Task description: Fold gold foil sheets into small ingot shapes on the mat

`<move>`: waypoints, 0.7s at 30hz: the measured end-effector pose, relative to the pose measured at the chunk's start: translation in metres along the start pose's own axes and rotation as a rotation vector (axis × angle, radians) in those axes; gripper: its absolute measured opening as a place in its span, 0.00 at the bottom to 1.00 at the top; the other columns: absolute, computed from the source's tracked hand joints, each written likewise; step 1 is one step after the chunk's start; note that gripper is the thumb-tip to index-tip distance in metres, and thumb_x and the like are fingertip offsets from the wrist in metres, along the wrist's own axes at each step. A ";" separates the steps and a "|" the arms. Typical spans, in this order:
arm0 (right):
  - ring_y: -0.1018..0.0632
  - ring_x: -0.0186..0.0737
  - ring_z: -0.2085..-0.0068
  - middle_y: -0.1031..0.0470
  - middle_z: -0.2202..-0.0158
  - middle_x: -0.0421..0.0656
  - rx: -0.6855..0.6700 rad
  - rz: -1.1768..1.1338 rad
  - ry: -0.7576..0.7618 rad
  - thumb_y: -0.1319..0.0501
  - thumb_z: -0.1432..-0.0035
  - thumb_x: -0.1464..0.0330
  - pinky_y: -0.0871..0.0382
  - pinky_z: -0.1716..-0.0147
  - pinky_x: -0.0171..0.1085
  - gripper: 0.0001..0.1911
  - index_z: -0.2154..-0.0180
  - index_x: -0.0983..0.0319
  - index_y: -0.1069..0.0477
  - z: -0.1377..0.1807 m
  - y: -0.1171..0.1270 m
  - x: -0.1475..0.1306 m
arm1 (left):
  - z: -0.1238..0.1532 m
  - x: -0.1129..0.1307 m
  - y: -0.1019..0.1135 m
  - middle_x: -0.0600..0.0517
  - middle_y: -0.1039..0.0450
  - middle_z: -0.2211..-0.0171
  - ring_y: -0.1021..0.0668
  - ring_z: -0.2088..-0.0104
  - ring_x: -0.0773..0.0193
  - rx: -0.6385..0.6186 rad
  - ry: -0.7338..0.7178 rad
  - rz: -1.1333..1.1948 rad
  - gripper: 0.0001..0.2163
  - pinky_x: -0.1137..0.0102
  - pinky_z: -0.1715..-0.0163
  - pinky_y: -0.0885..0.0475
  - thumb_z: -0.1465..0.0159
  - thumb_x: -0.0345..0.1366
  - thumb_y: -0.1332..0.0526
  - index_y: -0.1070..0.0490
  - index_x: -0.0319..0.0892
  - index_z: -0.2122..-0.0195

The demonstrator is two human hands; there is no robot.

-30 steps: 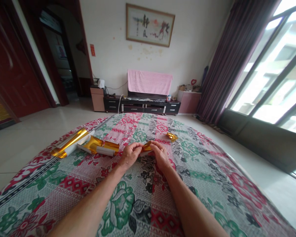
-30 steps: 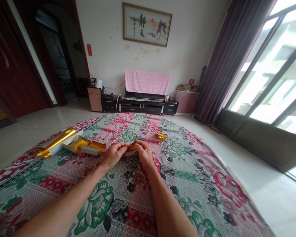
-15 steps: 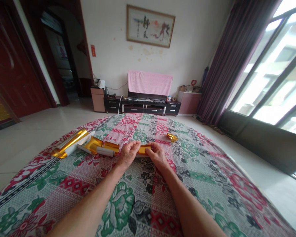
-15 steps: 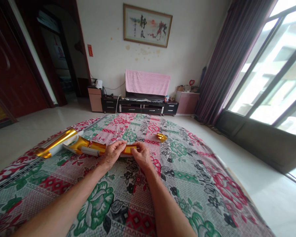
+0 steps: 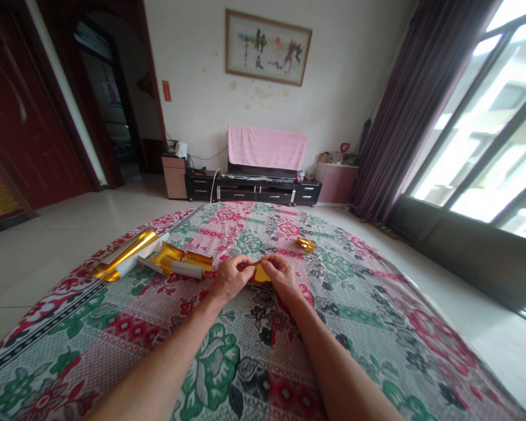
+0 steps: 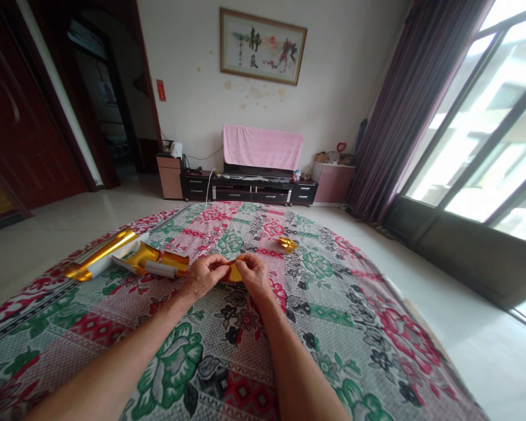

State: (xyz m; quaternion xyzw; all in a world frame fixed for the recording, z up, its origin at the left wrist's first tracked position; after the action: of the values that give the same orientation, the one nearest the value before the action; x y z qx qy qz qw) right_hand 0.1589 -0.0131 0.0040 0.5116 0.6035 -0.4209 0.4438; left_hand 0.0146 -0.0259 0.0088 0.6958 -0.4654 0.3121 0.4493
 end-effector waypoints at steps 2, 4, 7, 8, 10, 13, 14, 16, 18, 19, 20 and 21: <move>0.31 0.32 0.76 0.31 0.76 0.39 -0.032 0.038 -0.002 0.39 0.55 0.62 0.37 0.76 0.31 0.11 0.71 0.64 0.31 0.001 -0.001 0.000 | 0.001 0.006 0.001 0.52 0.26 0.73 0.25 0.72 0.66 0.014 -0.077 -0.103 0.06 0.73 0.69 0.31 0.49 0.34 0.41 0.27 0.41 0.70; 0.31 0.33 0.75 0.30 0.76 0.39 -0.043 0.097 0.011 0.39 0.54 0.62 0.36 0.75 0.31 0.12 0.71 0.64 0.30 0.002 -0.002 -0.003 | 0.002 0.011 0.002 0.52 0.26 0.72 0.25 0.71 0.66 0.033 -0.122 -0.174 0.06 0.73 0.68 0.31 0.49 0.34 0.41 0.26 0.41 0.71; 0.29 0.35 0.71 0.28 0.71 0.41 -0.034 0.117 0.042 0.42 0.50 0.59 0.35 0.72 0.32 0.15 0.65 0.63 0.29 0.006 0.001 -0.011 | 0.001 0.010 0.002 0.52 0.25 0.74 0.25 0.72 0.66 0.057 -0.054 -0.165 0.06 0.72 0.69 0.32 0.47 0.35 0.42 0.26 0.42 0.73; 0.29 0.35 0.70 0.28 0.69 0.42 -0.043 0.106 0.044 0.44 0.48 0.58 0.34 0.71 0.32 0.17 0.63 0.63 0.29 0.007 0.001 -0.013 | 0.000 0.008 0.002 0.52 0.25 0.75 0.25 0.73 0.66 0.066 -0.004 -0.135 0.07 0.72 0.70 0.32 0.47 0.36 0.42 0.26 0.41 0.73; 0.29 0.36 0.70 0.28 0.67 0.42 -0.050 0.070 0.026 0.45 0.47 0.56 0.33 0.72 0.33 0.20 0.58 0.62 0.30 0.008 0.002 -0.016 | -0.001 0.003 0.002 0.53 0.26 0.76 0.26 0.75 0.66 0.085 0.090 -0.070 0.08 0.73 0.72 0.32 0.47 0.38 0.42 0.26 0.41 0.73; 0.28 0.37 0.68 0.28 0.64 0.43 -0.074 0.032 0.000 0.43 0.49 0.57 0.32 0.71 0.34 0.22 0.55 0.61 0.33 0.009 0.001 -0.018 | -0.003 -0.002 0.003 0.54 0.26 0.78 0.26 0.76 0.66 0.117 0.145 -0.008 0.09 0.73 0.74 0.32 0.48 0.39 0.42 0.26 0.41 0.73; 0.29 0.37 0.68 0.28 0.65 0.42 -0.079 0.031 -0.002 0.42 0.50 0.58 0.32 0.71 0.34 0.22 0.54 0.61 0.33 0.009 0.000 -0.017 | -0.003 -0.002 0.003 0.54 0.27 0.78 0.26 0.76 0.66 0.122 0.148 0.012 0.09 0.73 0.75 0.33 0.48 0.40 0.41 0.26 0.41 0.73; 0.29 0.36 0.70 0.28 0.68 0.41 -0.080 0.040 -0.009 0.40 0.52 0.61 0.33 0.72 0.33 0.23 0.54 0.62 0.34 0.008 -0.001 -0.016 | -0.003 -0.003 0.003 0.54 0.27 0.78 0.27 0.77 0.66 0.116 0.167 0.066 0.10 0.74 0.76 0.33 0.49 0.41 0.41 0.26 0.40 0.73; 0.30 0.35 0.72 0.28 0.71 0.40 -0.087 0.045 -0.018 0.39 0.54 0.63 0.34 0.73 0.33 0.24 0.53 0.62 0.35 0.008 -0.002 -0.014 | -0.003 -0.003 0.000 0.55 0.28 0.79 0.28 0.79 0.67 0.091 0.211 0.143 0.10 0.74 0.79 0.34 0.49 0.42 0.41 0.26 0.40 0.72; 0.30 0.35 0.72 0.28 0.70 0.40 -0.093 0.041 -0.020 0.39 0.54 0.64 0.34 0.72 0.33 0.25 0.52 0.62 0.35 0.007 -0.002 -0.013 | -0.003 -0.004 -0.001 0.55 0.28 0.79 0.29 0.79 0.68 0.076 0.234 0.184 0.11 0.75 0.80 0.35 0.50 0.42 0.41 0.26 0.40 0.72; 0.29 0.35 0.71 0.27 0.69 0.40 -0.092 0.038 -0.018 0.39 0.54 0.64 0.34 0.71 0.33 0.24 0.53 0.61 0.34 0.007 -0.001 -0.013 | -0.002 -0.004 -0.003 0.55 0.28 0.80 0.29 0.80 0.68 0.061 0.248 0.223 0.12 0.75 0.81 0.36 0.50 0.42 0.40 0.26 0.40 0.71; 0.29 0.36 0.70 0.27 0.68 0.40 -0.086 0.038 -0.010 0.39 0.55 0.64 0.34 0.70 0.33 0.23 0.54 0.61 0.33 0.007 -0.001 -0.014 | -0.002 -0.004 -0.005 0.55 0.29 0.80 0.30 0.80 0.69 0.044 0.255 0.256 0.12 0.75 0.81 0.36 0.50 0.42 0.40 0.26 0.40 0.70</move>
State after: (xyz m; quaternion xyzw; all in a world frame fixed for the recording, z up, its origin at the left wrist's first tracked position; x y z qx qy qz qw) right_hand 0.1601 -0.0233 0.0154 0.5013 0.6089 -0.3883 0.4765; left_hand 0.0176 -0.0222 0.0049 0.5954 -0.4823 0.4627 0.4458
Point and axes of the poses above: each hand's wrist, its own z-axis away from the middle knuckle, its own y-axis out of the back of the hand, x = y × z, the point moved 3 cm from there along -z, towards the middle knuckle
